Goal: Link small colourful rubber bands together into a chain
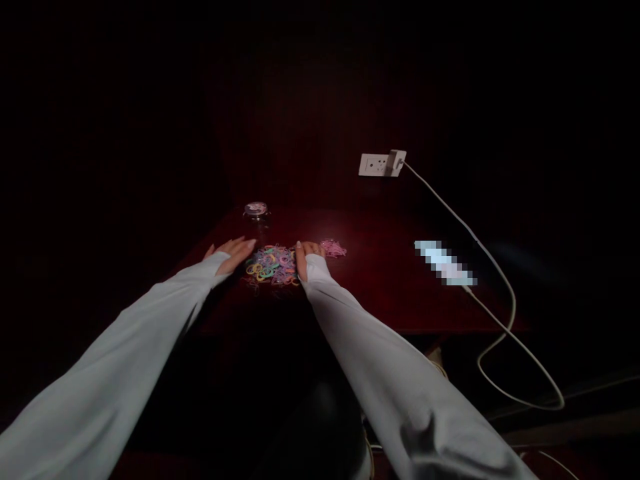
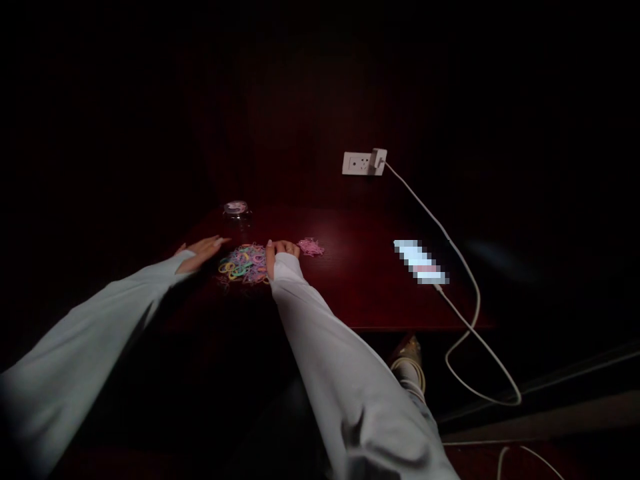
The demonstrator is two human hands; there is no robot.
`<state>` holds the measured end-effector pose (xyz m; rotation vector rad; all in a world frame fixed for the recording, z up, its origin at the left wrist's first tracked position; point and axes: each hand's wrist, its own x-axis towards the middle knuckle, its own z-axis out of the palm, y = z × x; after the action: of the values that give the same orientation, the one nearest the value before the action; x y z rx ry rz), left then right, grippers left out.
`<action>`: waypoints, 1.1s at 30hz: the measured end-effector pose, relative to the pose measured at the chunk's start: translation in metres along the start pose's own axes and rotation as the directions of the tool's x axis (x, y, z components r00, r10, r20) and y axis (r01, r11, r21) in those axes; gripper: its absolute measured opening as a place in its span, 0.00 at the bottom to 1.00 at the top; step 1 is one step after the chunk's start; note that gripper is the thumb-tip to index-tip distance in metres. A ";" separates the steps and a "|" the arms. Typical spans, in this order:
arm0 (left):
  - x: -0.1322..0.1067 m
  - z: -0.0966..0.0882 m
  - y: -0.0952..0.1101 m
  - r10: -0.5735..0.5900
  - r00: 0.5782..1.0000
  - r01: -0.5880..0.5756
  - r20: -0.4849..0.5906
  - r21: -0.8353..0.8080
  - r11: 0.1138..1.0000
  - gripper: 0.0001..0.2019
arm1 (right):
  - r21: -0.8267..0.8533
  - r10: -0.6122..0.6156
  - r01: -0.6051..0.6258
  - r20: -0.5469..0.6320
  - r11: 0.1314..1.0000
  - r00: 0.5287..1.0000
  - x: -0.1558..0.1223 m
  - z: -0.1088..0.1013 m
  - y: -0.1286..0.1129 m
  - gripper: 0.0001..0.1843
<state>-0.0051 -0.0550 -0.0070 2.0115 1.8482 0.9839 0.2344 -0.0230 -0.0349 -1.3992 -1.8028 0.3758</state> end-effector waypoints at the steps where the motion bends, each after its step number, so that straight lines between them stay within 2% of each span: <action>1: -0.014 0.001 0.000 -0.055 0.998 0.051 0.026 0.124 0.991 0.41 | -0.027 -0.013 0.013 0.021 1.000 1.000 -0.005 -0.003 -0.002 0.19; 4: -0.048 0.011 0.007 -0.146 0.986 0.115 0.077 0.312 0.943 0.44 | -0.078 0.005 -0.003 0.022 0.997 1.000 -0.024 -0.009 -0.004 0.19; 7: -0.060 0.027 0.016 -0.125 0.987 0.078 0.103 0.377 0.923 0.45 | -0.103 -0.007 0.005 -0.024 0.995 1.000 -0.046 -0.007 -0.002 0.25; 11: -0.047 0.050 0.022 0.022 0.996 -0.051 0.088 0.343 0.938 0.42 | -0.131 -0.083 0.075 -0.059 0.988 0.995 -0.068 -0.003 -0.002 0.31; 14: -0.033 0.065 0.026 0.119 0.992 -0.123 0.031 0.270 0.955 0.40 | -0.188 -0.120 0.126 0.044 0.974 0.992 -0.074 -0.007 -0.009 0.41; 16: -0.026 0.072 0.028 0.111 0.992 -0.097 -0.053 0.222 0.970 0.37 | -0.204 -0.125 0.129 0.035 0.971 0.992 -0.077 -0.012 -0.014 0.47; 18: -0.023 0.075 0.030 0.110 0.985 -0.085 -0.136 0.173 0.981 0.35 | -0.197 -0.155 0.145 -0.036 0.970 0.987 -0.079 -0.015 -0.017 0.48; 20: -0.021 0.075 0.029 0.109 0.976 -0.086 -0.186 0.131 0.988 0.33 | -0.197 -0.176 0.163 -0.049 0.967 0.983 -0.081 -0.018 -0.016 0.49; 25: -0.014 0.081 0.018 0.088 0.982 -0.073 -0.167 0.098 0.993 0.32 | -0.208 -0.109 0.123 0.075 0.970 0.991 -0.074 -0.022 -0.009 0.58; 29: -0.010 0.098 0.009 0.162 0.961 -0.139 -0.226 0.116 0.983 0.31 | -0.211 -0.117 0.129 0.071 0.969 0.991 -0.071 -0.020 -0.004 0.56; 33: -0.012 0.106 0.010 0.168 0.949 -0.119 -0.268 0.189 0.975 0.29 | -0.219 -0.154 0.138 -0.058 0.966 0.986 -0.078 -0.015 0.000 0.49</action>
<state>0.0681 -0.0401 -0.0838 2.2323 2.0127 1.2503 0.2501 -0.0974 -0.0572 -1.3942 -1.9144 0.0519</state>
